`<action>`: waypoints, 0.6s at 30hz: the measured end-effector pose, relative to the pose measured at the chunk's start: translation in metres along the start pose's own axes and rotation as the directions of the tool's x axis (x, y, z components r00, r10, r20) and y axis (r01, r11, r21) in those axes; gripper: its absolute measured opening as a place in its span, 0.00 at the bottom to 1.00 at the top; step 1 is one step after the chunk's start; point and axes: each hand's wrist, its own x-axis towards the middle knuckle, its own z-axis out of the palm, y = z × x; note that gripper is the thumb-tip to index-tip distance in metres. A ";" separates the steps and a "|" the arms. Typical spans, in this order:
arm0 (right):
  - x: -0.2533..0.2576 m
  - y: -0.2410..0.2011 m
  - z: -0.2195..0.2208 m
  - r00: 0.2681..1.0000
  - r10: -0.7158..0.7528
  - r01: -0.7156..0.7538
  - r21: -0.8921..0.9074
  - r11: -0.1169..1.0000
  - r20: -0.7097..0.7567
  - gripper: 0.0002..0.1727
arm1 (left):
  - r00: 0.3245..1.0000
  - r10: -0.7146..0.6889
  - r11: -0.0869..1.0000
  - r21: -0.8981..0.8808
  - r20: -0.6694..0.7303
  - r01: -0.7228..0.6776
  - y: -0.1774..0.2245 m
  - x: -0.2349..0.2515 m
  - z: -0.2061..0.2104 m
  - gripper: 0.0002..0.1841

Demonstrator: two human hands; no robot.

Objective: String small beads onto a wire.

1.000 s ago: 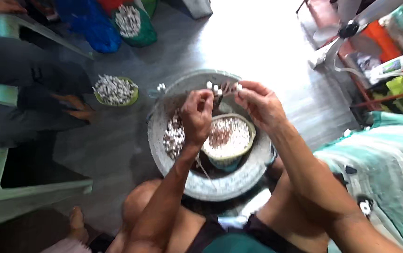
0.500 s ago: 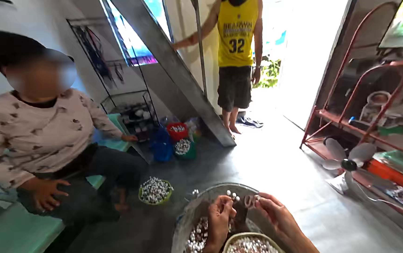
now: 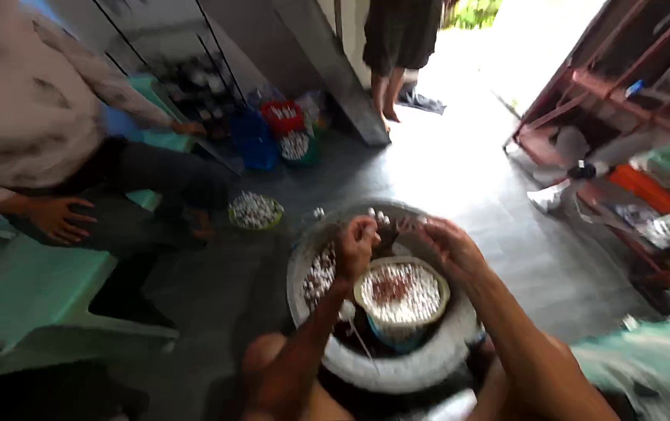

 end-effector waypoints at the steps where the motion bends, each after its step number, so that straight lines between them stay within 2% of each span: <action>1: -0.002 0.001 0.000 1.000 0.023 -0.022 0.029 0.999 -0.007 0.10 | 0.999 -0.029 0.999 0.028 0.027 0.028 -0.004 -0.003 -0.002 0.10; 3: -0.006 0.003 -0.002 0.998 0.056 -0.057 0.049 0.997 0.022 0.11 | 0.995 -0.033 0.999 0.041 0.091 0.029 -0.010 -0.013 -0.004 0.11; 6: -0.009 0.006 -0.003 0.992 0.099 -0.107 0.107 0.989 0.071 0.13 | 0.990 0.052 0.999 -0.008 0.133 -0.052 -0.012 -0.019 -0.001 0.10; 9: -0.005 0.008 -0.007 0.987 0.105 -0.130 0.209 0.969 0.123 0.15 | 0.990 0.076 0.995 0.052 0.116 -0.082 -0.011 -0.019 0.006 0.09; 14: -0.003 0.006 -0.007 0.986 0.111 -0.140 0.254 0.957 0.125 0.14 | 0.985 0.144 0.968 0.192 0.095 -0.160 -0.014 -0.019 0.011 0.08; 18: -0.003 0.007 -0.008 0.983 0.122 -0.158 0.293 0.943 0.137 0.15 | 0.982 0.165 0.960 0.213 0.092 -0.181 -0.014 -0.019 0.012 0.08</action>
